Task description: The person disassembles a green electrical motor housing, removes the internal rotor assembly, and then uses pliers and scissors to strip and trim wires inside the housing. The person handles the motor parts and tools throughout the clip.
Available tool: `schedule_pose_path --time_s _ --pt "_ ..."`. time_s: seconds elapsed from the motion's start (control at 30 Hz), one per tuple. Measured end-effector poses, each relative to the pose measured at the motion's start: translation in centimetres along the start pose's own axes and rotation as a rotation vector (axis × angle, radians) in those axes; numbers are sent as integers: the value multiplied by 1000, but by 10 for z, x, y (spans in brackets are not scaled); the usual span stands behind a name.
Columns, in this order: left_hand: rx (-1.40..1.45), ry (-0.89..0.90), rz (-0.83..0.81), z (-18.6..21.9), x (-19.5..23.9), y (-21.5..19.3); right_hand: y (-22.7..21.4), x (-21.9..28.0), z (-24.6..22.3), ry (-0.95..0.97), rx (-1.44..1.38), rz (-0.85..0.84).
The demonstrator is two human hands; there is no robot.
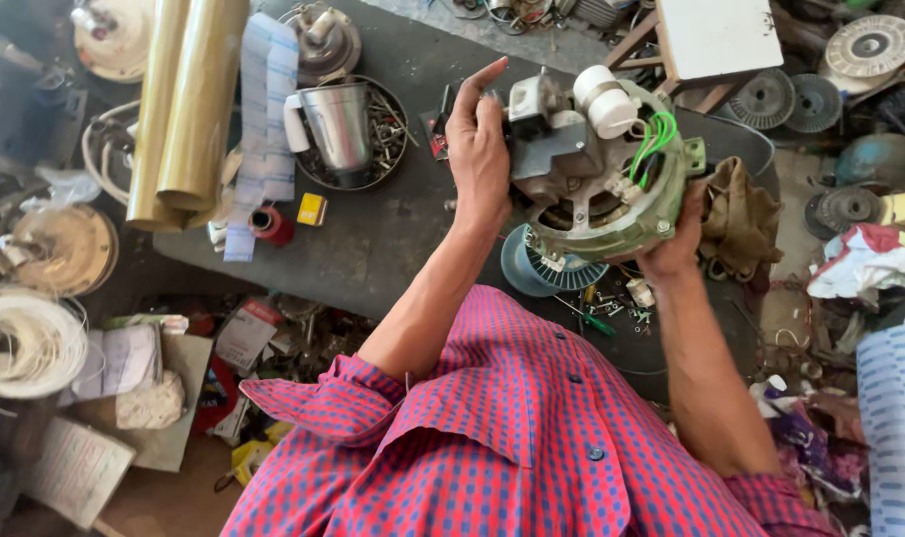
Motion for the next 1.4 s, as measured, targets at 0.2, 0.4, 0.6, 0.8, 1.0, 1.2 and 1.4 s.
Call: schedule_pose_path --time_s 0.2,0.4,0.6,0.8,1.0,1.2,1.4 --pt "-295 407 -175 12 8 20 20 16 48 121 -526 10" --pt "-454 239 -240 8 12 33 24 33 63 134 -414 -15" --pt "-533 114 -299 -1 22 32 -25 50 111 64 -530 211" --pt "-625 95 -348 -13 38 27 -89 65 154 -124 43 307" --pt "-628 119 -327 -31 43 12 -89 72 130 -219 979 372" --pt "-589 6 -286 -42 38 7 -30 73 21 -353 1167 397" --pt "-633 30 -360 -48 31 17 -22 81 -82 -339 1155 486"
Point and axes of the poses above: each hand's wrist, its own x-axis away from the middle knuckle, its own y-axis out of the palm, z = x × y, the point moved 1 cm from there along -x, towards the middle knuckle, and after that the axes turned 15 degrees about z, right-handed, at the moved point
